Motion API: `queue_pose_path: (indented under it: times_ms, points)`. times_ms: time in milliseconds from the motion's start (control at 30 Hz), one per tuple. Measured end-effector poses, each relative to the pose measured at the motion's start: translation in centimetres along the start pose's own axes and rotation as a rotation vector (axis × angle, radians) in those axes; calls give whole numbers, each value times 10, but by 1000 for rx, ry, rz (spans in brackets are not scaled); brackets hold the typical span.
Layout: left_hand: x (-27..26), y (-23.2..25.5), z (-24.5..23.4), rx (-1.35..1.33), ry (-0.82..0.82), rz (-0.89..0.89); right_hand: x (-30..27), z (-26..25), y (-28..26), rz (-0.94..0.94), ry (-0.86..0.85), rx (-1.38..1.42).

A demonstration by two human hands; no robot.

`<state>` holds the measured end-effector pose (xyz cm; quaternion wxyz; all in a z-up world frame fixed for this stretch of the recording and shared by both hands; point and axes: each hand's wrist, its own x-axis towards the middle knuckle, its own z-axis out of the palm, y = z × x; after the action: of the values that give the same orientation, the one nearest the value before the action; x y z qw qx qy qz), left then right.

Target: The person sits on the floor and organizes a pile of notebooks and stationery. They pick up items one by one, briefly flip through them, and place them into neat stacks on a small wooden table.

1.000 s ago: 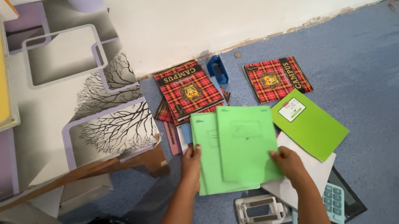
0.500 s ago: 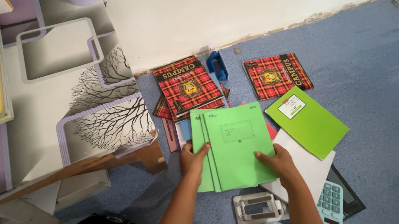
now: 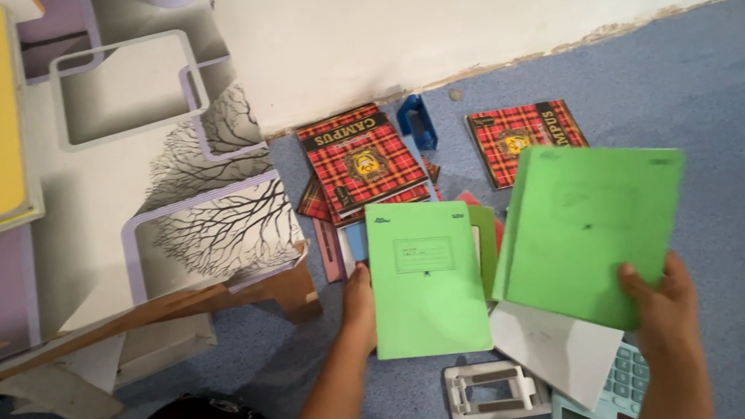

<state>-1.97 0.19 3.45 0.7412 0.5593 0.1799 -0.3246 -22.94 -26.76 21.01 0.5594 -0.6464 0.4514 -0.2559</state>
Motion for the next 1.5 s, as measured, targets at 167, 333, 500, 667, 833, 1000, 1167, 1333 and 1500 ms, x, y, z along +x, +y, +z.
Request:
queue_pose_path:
  times_ms: [167, 333, 500, 667, 833, 1000, 1167, 1333, 1500]
  points:
    - [9, -7, -10, 161, -30, -16, 19, 9, 35, -42, -315, 404]
    - [19, -22, -10, 136, -46, 104, 14, 67, 86, 200, -395, 55]
    - [20, -26, -7, 250, 58, 223, 9, 102, 107, 313, -327, -43]
    - [12, -23, 1, 249, 138, 219, 17, 89, 97, 391, -399, -163]
    - [25, -33, -1, 221, 154, 294, 32, 55, 51, 439, -281, 115]
    - [37, -43, -5, 142, 122, 256, 26, 15, -8, 260, -88, 331]
    - [36, -41, -4, 168, 143, 188, 13, 29, -9, -29, -280, 587]
    - [28, -28, -1, 147, 104, 178, 17, 77, 75, 171, -397, 461]
    - [6, -9, -2, 26, 79, 38, 27, 80, 134, -6, -112, -152]
